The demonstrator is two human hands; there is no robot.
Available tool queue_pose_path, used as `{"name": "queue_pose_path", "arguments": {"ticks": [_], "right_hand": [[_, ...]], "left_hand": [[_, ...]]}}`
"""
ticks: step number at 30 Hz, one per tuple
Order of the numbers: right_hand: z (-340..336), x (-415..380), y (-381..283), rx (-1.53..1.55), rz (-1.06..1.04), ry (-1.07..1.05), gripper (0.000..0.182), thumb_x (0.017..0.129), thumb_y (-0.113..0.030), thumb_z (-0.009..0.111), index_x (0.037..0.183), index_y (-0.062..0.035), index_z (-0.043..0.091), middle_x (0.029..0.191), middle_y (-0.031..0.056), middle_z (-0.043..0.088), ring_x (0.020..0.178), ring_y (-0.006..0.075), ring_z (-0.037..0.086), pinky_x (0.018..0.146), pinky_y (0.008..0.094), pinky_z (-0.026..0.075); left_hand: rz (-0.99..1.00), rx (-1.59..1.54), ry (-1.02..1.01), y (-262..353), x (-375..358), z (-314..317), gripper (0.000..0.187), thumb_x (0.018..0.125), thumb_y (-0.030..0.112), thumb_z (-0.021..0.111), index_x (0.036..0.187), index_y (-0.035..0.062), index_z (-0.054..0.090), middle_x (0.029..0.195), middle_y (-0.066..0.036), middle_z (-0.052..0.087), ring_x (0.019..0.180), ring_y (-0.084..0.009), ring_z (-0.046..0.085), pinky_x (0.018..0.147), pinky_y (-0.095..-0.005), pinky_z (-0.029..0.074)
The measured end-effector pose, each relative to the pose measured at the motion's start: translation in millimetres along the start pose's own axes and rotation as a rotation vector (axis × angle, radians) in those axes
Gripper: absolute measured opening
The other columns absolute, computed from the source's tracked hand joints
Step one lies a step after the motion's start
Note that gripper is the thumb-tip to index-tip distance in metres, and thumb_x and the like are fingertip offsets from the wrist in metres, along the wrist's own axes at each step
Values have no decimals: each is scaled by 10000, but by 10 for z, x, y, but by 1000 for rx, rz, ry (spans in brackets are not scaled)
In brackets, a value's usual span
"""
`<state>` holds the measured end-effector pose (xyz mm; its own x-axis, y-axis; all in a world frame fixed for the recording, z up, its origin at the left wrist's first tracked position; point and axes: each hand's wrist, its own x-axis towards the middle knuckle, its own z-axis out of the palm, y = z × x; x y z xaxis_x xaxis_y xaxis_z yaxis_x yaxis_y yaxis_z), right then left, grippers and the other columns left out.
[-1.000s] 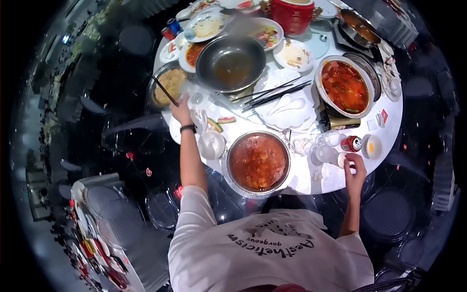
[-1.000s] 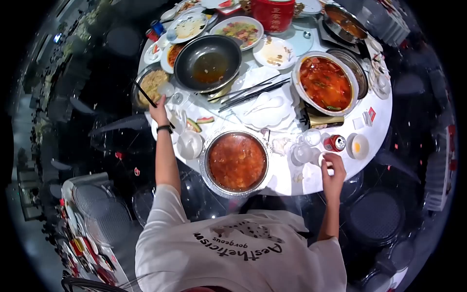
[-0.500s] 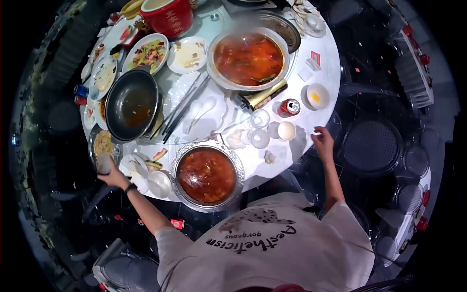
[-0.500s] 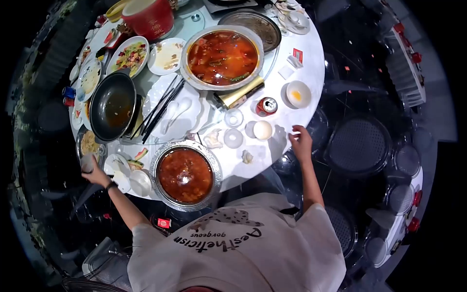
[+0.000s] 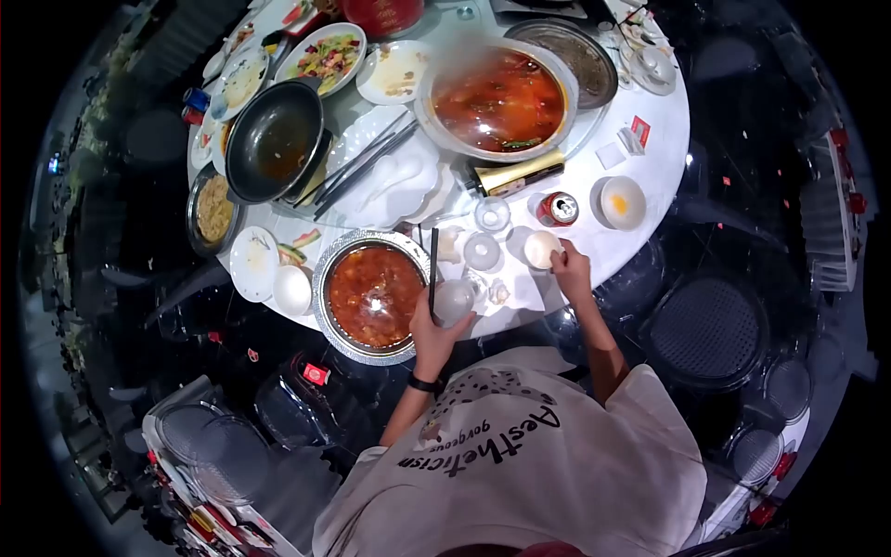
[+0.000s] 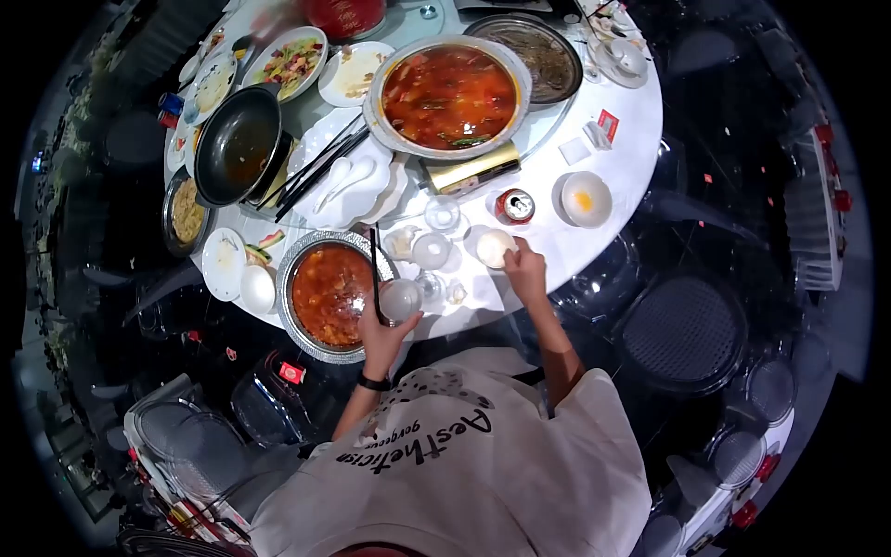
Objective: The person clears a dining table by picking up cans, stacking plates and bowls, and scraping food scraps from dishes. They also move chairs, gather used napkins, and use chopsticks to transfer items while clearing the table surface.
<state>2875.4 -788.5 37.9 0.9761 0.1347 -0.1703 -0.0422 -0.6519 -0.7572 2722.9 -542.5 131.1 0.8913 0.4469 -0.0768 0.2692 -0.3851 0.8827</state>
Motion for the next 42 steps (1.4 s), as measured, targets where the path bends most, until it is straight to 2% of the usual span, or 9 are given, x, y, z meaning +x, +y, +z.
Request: {"name": "queue_pose_path", "arguments": {"ticks": [4,10,12,14,17,20,27,32,42], "right_hand": [[108,22,161,333,151,-160,322,872,-277,615,1041,-3,605,666,102,646,548,143,620,499,291,478],[-682,320,515,390,498,402,385,871,-315,639,1028,-2,478,693,102,621,493,150,573,440,277,457],[-866,558,781,696,624,377,429,879,-309,626,1097,-9,409,712,118,622,477,158,558,415,282,448],[-842,732,1180,862,546,321,273,896,-288,570,920,-20,524,670,110,620,485,168,570,420,289,446],[-708,1091,1991,221,370,533,286,899,-259,530,772,-22,627,639,97,628,502,168,589,429,297,448],[-1051,1022,1724,643,365,510,233,887,-223,549,885,-8,639,707,77,646,538,159,599,457,261,455],[-1436,94,-1135,565,101,33,181,859,-165,538,899,-9,622,607,5,546,458,64,451,409,198,323],[-393,-212,-2233,552,27,-379,245,866,-162,560,1040,1,612,681,17,593,462,59,478,412,184,366],[3848,-477,-2840,236,-103,-763,217,849,-112,529,998,41,568,684,90,608,526,144,578,473,262,459]], "left_hand": [[-18,-67,74,-108,4,334,680,649,111,820,1227,-28,489,1148,-164,590,1041,-251,586,889,-331,455],[-52,-146,145,-151,12,616,705,660,99,813,1261,-20,465,1190,-148,563,1061,-236,559,908,-319,435],[-51,-123,156,-288,32,650,760,639,137,837,1269,-31,447,1185,-171,550,1058,-256,554,914,-332,434],[-24,-49,181,-406,4,669,798,628,169,850,1275,-42,432,1186,-193,539,1069,-270,547,919,-344,434],[15,74,213,-456,-63,577,840,624,247,862,1272,-53,418,1177,-219,521,1089,-305,528,930,-363,427],[26,158,335,-344,-114,433,777,656,289,840,1243,-33,445,1155,-197,522,1070,-319,529,915,-366,427],[-180,-31,624,-433,-164,-547,363,964,171,423,1250,-51,452,1157,-223,511,1080,-367,500,955,-390,370],[-222,389,558,-806,-231,-1917,346,937,172,467,1255,40,497,1096,-191,581,948,-379,580,798,-426,463],[-240,386,594,-2388,-7,-4013,351,942,215,437,1258,92,528,1003,-154,589,891,-356,590,765,-418,466]]}}
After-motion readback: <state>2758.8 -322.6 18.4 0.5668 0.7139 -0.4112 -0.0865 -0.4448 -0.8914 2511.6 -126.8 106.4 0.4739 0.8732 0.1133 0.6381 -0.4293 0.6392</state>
